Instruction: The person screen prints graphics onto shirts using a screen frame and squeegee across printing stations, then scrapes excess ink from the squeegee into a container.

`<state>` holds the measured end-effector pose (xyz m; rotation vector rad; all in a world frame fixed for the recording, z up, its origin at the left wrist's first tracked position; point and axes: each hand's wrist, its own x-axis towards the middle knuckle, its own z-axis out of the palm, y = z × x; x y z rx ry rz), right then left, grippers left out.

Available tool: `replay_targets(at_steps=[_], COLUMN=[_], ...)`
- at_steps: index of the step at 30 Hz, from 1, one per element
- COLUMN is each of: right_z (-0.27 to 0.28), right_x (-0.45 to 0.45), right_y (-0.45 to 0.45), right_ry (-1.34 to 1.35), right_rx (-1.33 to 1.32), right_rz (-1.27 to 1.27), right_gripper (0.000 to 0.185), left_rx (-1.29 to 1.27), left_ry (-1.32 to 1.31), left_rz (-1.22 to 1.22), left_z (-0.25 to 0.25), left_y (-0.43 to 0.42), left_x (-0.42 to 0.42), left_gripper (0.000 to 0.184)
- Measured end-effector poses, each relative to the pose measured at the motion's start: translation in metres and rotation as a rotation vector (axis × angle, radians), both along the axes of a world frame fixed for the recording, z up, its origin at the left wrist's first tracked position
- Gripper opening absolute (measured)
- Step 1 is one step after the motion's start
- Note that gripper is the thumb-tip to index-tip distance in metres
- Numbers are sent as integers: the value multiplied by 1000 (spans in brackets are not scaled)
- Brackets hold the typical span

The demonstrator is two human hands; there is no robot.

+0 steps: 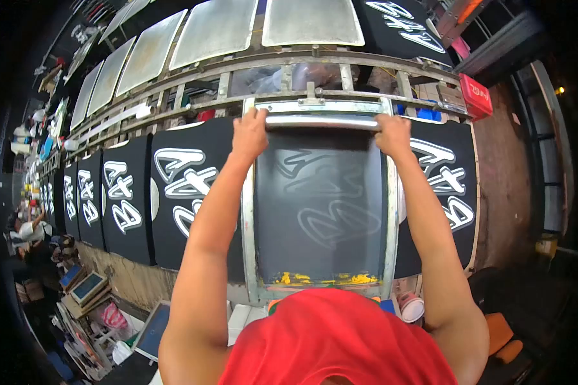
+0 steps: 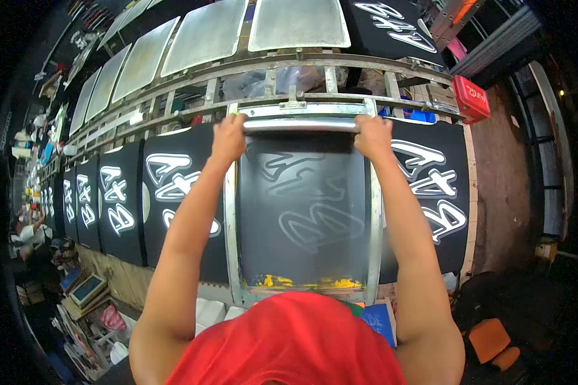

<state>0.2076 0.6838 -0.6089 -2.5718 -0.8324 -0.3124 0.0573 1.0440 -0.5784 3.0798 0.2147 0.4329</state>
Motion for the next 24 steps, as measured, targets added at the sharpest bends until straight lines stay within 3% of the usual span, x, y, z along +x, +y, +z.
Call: replay_targets(at_steps=[2,6,13,24], right_z=[2,17,16,23], right_x=[19,36,39,62], right_y=[6,9,6,11], right_ry=[196,277,334,372], right_rx=[-190,-291,-233,-325], right_rz=[-12,7,39,109], right_gripper=[33,42,42,47], left_rx=[-35,-108,-294,-103], left_ry=[107,228,248,409], left_rz=[66,35,38,-2], left_z=[-9,8,27,52], left_y=[2,11,40,24], left_x=[18,23,17,36], left_gripper=[50,70,77,80])
